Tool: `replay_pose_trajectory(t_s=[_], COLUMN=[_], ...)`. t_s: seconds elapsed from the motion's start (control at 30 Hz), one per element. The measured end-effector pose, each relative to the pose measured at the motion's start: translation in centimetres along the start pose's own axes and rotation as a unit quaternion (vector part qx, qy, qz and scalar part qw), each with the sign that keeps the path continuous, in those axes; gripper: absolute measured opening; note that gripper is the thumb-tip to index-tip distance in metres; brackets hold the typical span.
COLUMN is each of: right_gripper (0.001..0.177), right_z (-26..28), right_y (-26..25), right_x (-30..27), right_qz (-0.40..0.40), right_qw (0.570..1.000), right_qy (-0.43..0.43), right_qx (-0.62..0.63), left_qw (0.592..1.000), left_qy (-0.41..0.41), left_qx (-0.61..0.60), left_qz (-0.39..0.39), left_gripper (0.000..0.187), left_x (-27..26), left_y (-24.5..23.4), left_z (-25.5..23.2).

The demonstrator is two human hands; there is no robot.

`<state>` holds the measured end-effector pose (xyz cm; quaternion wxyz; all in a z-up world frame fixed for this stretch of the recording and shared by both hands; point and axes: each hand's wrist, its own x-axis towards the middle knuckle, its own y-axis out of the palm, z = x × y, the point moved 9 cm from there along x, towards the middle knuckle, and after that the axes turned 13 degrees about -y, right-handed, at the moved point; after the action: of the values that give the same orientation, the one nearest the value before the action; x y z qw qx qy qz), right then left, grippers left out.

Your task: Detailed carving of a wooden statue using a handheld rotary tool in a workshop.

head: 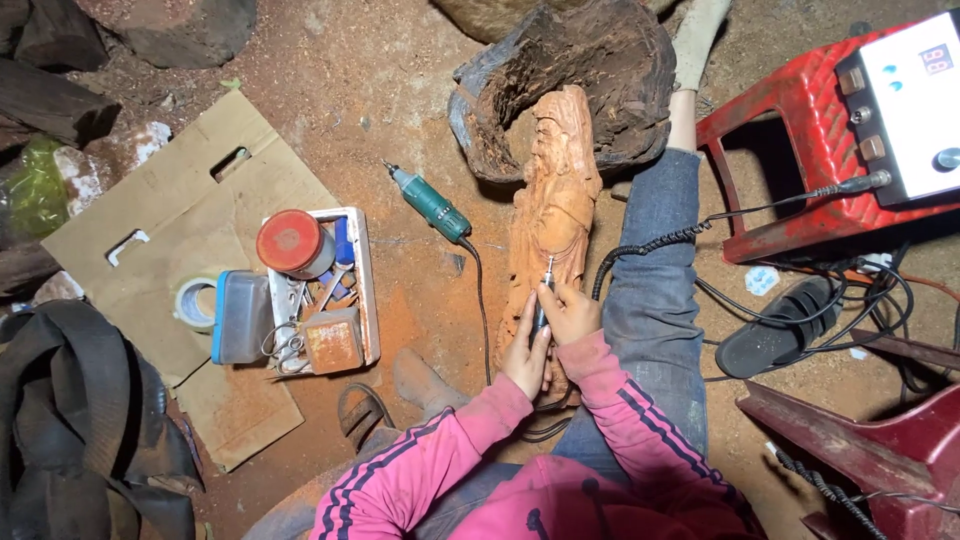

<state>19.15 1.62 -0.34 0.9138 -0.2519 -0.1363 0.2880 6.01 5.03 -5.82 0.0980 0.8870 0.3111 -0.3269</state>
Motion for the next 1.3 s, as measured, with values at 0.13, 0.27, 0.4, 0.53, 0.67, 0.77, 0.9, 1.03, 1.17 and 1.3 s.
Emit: replay_pose_trajectory(t_s=[0.13,0.27,0.4,0.53,0.67,0.77,0.9,1.03,1.17,1.3], right_gripper=[0.053,0.052,0.046,0.042,0.041,0.040,0.039,0.038,0.043,0.042], right_z=[2.3,1.7,-0.2,-2.1,-2.8,-3.6,-2.4,0.5,0.9,0.0], right_y=[-0.5,0.2,0.3,0.5,0.0,0.3,0.4,-0.4,0.0,0.0], right_x=[0.4,0.6,0.3,-0.2,-0.2,-0.2,-0.1,0.2,0.6,0.1], right_qz=[0.018,0.046,0.032,0.012,-0.005,-0.010,0.005,0.016,0.047,0.032], right_qw=[0.999,0.998,0.999,0.999,0.999,0.998,0.999,0.999,0.998,0.999], right_qy=[-0.003,0.002,0.006,0.030,0.044,0.056,0.041,0.026,0.014,0.012], right_qx=[-0.029,-0.048,-0.038,-0.002,-0.012,-0.008,-0.023,-0.016,-0.047,-0.035], left_qw=[1.000,0.999,1.000,0.997,0.994,0.995,0.996,0.998,0.999,0.997], left_qy=[0.002,0.010,0.008,0.005,0.006,0.012,0.020,0.022,0.024,0.040], left_qx=[-0.015,-0.029,0.023,0.072,0.106,0.100,0.081,0.057,0.032,0.068], left_qz=[-0.011,-0.017,-0.009,0.001,0.023,0.027,0.012,0.003,-0.009,0.000], left_gripper=[0.058,0.059,0.060,0.058,0.058,0.058,0.058,0.058,0.058,0.058], left_x=[-0.4,-0.4,-0.3,0.0,0.4,0.6,0.0,-0.1,0.1,-0.2], left_y=[-0.5,-0.7,-0.7,-0.5,-0.3,-0.2,-0.4,-0.5,-0.8,-0.9], left_z=[-0.6,-0.9,-1.1,-1.7,-2.1,-2.2,-2.2,-1.6,-1.1,-2.2])
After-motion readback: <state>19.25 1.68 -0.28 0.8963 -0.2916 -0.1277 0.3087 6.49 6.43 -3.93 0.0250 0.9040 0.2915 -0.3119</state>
